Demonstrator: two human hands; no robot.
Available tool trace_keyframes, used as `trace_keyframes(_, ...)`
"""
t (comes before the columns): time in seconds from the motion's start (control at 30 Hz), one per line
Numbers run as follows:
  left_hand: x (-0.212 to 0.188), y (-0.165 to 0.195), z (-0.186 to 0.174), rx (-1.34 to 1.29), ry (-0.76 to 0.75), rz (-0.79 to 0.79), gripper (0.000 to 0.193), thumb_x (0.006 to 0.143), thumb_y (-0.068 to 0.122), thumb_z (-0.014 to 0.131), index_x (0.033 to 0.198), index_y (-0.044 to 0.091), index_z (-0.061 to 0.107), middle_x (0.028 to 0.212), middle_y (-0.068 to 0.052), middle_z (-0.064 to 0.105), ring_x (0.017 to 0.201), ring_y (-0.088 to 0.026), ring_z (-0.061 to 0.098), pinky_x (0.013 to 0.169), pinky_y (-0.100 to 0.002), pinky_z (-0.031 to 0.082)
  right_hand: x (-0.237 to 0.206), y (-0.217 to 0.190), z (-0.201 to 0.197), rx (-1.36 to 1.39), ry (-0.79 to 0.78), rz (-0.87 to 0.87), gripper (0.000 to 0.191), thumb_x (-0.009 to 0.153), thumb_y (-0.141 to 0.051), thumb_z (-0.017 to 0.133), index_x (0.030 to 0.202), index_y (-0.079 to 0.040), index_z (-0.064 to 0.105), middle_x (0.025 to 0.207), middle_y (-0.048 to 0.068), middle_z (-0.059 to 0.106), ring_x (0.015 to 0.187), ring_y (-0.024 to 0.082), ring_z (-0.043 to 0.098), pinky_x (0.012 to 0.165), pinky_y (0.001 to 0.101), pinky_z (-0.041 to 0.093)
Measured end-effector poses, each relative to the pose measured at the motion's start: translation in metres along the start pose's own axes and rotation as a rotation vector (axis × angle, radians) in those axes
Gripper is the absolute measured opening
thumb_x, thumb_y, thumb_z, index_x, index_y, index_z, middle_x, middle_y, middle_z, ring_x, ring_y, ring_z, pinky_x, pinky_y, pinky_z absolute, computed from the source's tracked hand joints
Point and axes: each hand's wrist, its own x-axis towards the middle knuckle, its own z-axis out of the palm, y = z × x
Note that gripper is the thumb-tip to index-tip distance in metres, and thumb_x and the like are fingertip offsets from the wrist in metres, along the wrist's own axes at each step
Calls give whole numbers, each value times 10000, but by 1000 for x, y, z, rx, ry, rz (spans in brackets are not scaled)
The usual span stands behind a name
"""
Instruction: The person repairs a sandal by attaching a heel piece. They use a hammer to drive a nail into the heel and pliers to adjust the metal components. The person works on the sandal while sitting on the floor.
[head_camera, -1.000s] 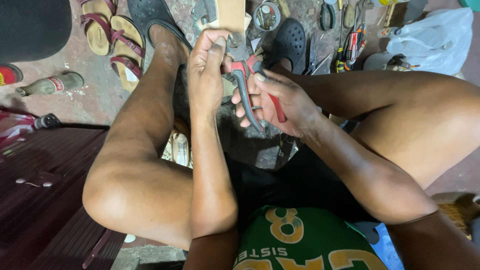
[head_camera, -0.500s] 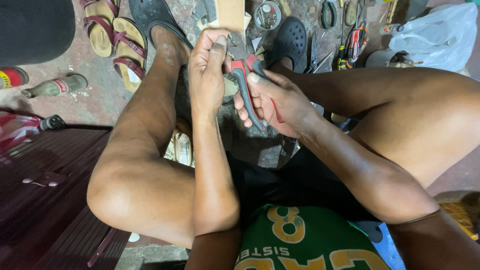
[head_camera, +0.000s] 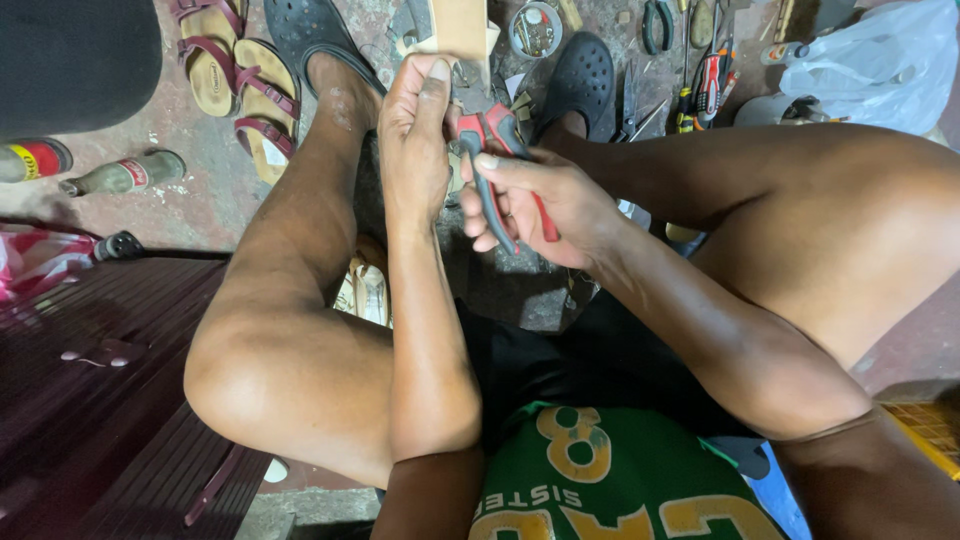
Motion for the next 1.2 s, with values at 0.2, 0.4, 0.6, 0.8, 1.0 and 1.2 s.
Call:
trace_keyframes(0.2, 1, -2, -2, -63, -31, -6, 234, 1082, 270, 499, 999, 97, 633, 673, 55, 535, 513, -27, 429, 437, -215, 338, 1, 4, 9, 2, -19, -39, 311, 1045, -365, 602, 1094, -58, 593, 826, 55, 570, 706, 178, 546, 648, 337, 459)
trace_keyframes(0.4, 2, -6, -3, -21, -29, 86, 238, 1120, 229, 505, 1079, 59, 666, 798, 32, 613, 672, -35, 497, 610, -218, 402, 6, 7, 11, -24, 68, -25, 438, 1030, -487, 547, 991, -53, 594, 726, 28, 519, 607, 160, 484, 557, 313, 401)
trace_keyframes(0.6, -2, 1, 0, -38, -45, 77, 239, 1108, 209, 488, 1067, 54, 665, 824, -12, 689, 684, -58, 587, 609, -232, 472, 9, 12, 5, 2, 22, -23, 494, 1043, -563, 487, 965, -81, 564, 720, 2, 472, 602, 142, 435, 542, 295, 354)
trace_keyframes(0.8, -6, 5, 5, -85, -40, 74, 260, 1098, 228, 451, 1080, 64, 652, 852, -32, 718, 699, -83, 650, 624, -241, 528, 3, 14, 9, 15, -78, -81, 502, 1060, -560, 481, 1021, -69, 577, 753, 36, 532, 619, 176, 506, 577, 315, 433)
trace_keyframes(1.0, 3, -14, 0, -56, -28, 170, 246, 1161, 208, 540, 1079, 31, 690, 835, -5, 612, 682, -51, 492, 595, -208, 401, -44, -26, 13, -79, -201, -403, 485, 1076, -487, 467, 1217, -44, 607, 921, 142, 663, 726, 254, 631, 670, 383, 544)
trace_keyframes(1.2, 12, -29, 0, -73, -23, 156, 98, 1029, 113, 593, 1028, 45, 663, 884, -44, 722, 669, -92, 627, 591, -240, 526, -203, -57, -73, -307, 117, -938, 371, 1105, -419, 548, 1124, -51, 592, 1050, 173, 649, 850, 282, 619, 761, 405, 516)
